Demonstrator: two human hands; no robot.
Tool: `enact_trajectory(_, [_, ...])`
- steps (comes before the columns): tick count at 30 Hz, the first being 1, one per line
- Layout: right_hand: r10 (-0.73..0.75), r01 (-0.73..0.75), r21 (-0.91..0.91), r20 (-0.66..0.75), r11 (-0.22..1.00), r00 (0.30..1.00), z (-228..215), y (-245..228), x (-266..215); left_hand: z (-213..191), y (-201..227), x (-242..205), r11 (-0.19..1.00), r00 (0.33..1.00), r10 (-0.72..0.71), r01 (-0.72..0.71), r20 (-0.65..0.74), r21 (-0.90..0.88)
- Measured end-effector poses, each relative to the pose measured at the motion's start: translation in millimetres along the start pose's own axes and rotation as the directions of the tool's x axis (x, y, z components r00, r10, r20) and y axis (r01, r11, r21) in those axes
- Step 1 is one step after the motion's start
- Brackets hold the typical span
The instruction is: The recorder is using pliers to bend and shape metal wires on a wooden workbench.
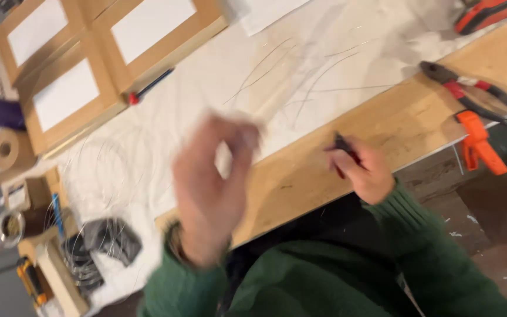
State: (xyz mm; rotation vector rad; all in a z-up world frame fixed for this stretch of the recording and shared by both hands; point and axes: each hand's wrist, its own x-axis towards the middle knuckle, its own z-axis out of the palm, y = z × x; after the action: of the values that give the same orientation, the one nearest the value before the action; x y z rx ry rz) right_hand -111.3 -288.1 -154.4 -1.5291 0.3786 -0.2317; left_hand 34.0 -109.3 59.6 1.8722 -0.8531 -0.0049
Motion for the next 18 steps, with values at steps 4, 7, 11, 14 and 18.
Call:
enact_trajectory(4, [0.182, -0.178, -0.042, 0.138, 0.983, 0.974, 15.7, 2.1, -31.1, -12.7, -9.1, -78.8, 0.987, 0.988, -0.148, 0.145, 0.040, 0.074])
enact_trajectory(7, [0.288, -0.268, -0.107, 0.286, 0.957, 0.914, 46.2, -7.3, -64.7, -24.6, -14.3, -118.4, 0.993, 0.993, -0.117, 0.117, 0.009, 0.031])
enact_trajectory(11, [0.153, -0.116, -0.113, 0.412, 0.987, 0.898, 82.5, -40.0, -82.8, -36.2, -13.6, -149.5, 0.996, 0.993, -0.093, 0.093, -0.073, -0.001])
enact_trajectory(14, [-0.055, 0.121, -0.122, 0.445, 0.985, 0.894, 90.4, -78.7, -83.8, -48.7, -11.6, -159.0, 0.981, 0.988, 0.122, -0.105, -0.099, 0.162])
enact_trajectory(18, [-0.172, 0.270, -0.139, 0.485, 0.953, 0.858, 95.4, -105.7, -80.1, -62.4, -15.2, -172.5, 0.952, 0.963, 0.247, -0.220, -0.108, 0.213])
